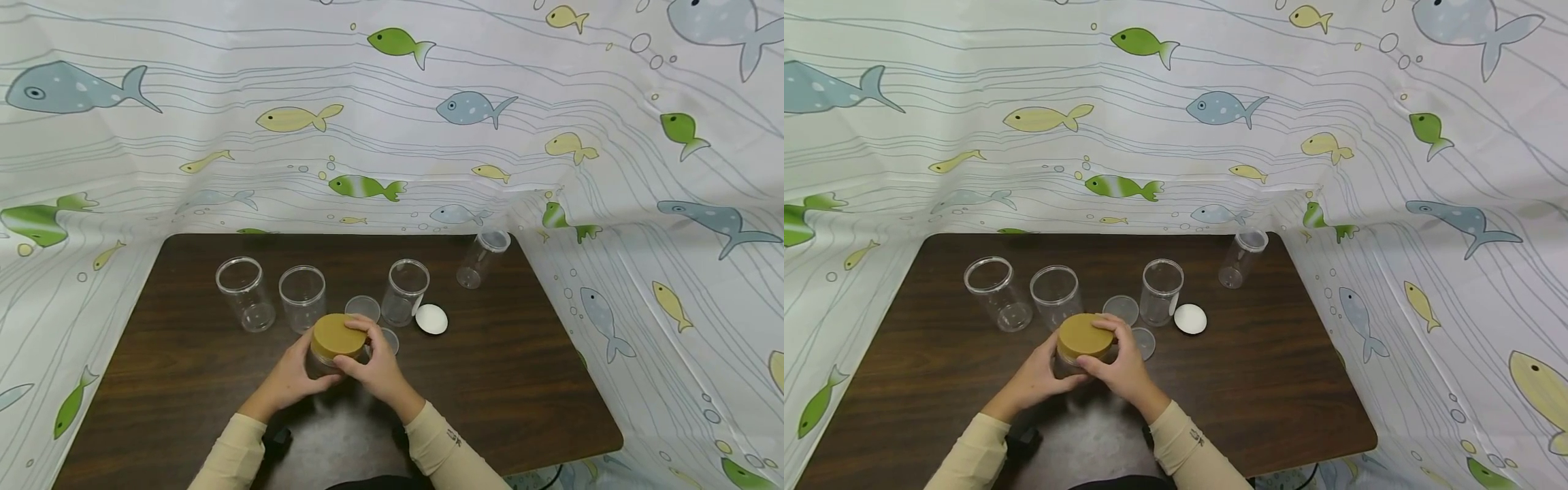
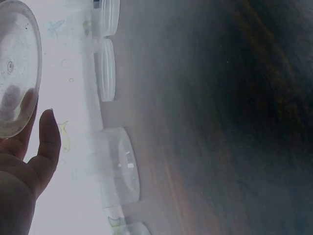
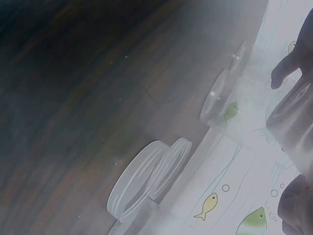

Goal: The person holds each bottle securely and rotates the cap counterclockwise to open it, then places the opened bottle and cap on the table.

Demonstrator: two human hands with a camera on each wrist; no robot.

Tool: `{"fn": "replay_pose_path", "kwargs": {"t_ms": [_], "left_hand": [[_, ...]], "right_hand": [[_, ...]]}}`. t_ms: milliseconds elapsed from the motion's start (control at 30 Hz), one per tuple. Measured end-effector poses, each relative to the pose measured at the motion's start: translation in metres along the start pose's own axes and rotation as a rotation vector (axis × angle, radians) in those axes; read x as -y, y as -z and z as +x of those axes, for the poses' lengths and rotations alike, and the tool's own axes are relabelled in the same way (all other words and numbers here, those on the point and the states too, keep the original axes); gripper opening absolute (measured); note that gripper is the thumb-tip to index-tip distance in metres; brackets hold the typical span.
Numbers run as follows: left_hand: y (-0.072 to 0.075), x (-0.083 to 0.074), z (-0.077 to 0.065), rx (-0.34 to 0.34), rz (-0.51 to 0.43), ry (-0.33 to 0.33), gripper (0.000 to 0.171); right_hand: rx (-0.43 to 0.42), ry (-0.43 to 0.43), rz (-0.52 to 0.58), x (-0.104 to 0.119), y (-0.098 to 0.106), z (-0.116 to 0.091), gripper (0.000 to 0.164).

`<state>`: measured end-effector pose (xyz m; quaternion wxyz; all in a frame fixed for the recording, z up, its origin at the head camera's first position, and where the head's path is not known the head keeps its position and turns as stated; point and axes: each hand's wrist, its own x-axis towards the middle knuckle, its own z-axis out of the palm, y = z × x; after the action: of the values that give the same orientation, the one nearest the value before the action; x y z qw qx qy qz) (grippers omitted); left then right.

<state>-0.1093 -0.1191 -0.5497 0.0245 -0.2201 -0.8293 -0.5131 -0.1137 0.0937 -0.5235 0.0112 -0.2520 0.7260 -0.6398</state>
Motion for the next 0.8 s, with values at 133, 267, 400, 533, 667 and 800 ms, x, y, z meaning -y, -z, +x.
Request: {"fn": "replay_pose_path", "kwargs": {"t_ms": [133, 267, 400, 533, 667, 800], "left_hand": [[-0.001, 0.001, 0.001, 0.014, 0.001, 0.004, 0.092], [-0.001, 0.003, 0.001, 0.020, -0.010, 0.023, 0.095], [-0.002, 0.004, -0.001, 0.012, -0.005, 0.039, 0.093], [-0.003, 0.006, -0.002, -0.006, -0.032, 0.043, 0.094], [-0.005, 0.010, -0.003, -0.049, -0.019, 0.029, 0.094], [-0.005, 0.013, -0.005, -0.091, 0.022, 0.036, 0.094]], "right_hand": [[-0.051, -0.018, 0.058, -0.001, 0.000, -0.001, 0.056], [-0.115, -0.012, 0.173, -0.003, 0.000, 0.000, 0.051], [-0.168, -0.043, 0.310, -0.005, 0.001, 0.001, 0.051], [-0.241, -0.123, 0.440, -0.005, 0.001, 0.002, 0.048], [-0.300, -0.186, 0.503, -0.005, 0.003, 0.003, 0.042], [-0.309, -0.198, 0.537, -0.006, 0.005, 0.002, 0.044]]}}
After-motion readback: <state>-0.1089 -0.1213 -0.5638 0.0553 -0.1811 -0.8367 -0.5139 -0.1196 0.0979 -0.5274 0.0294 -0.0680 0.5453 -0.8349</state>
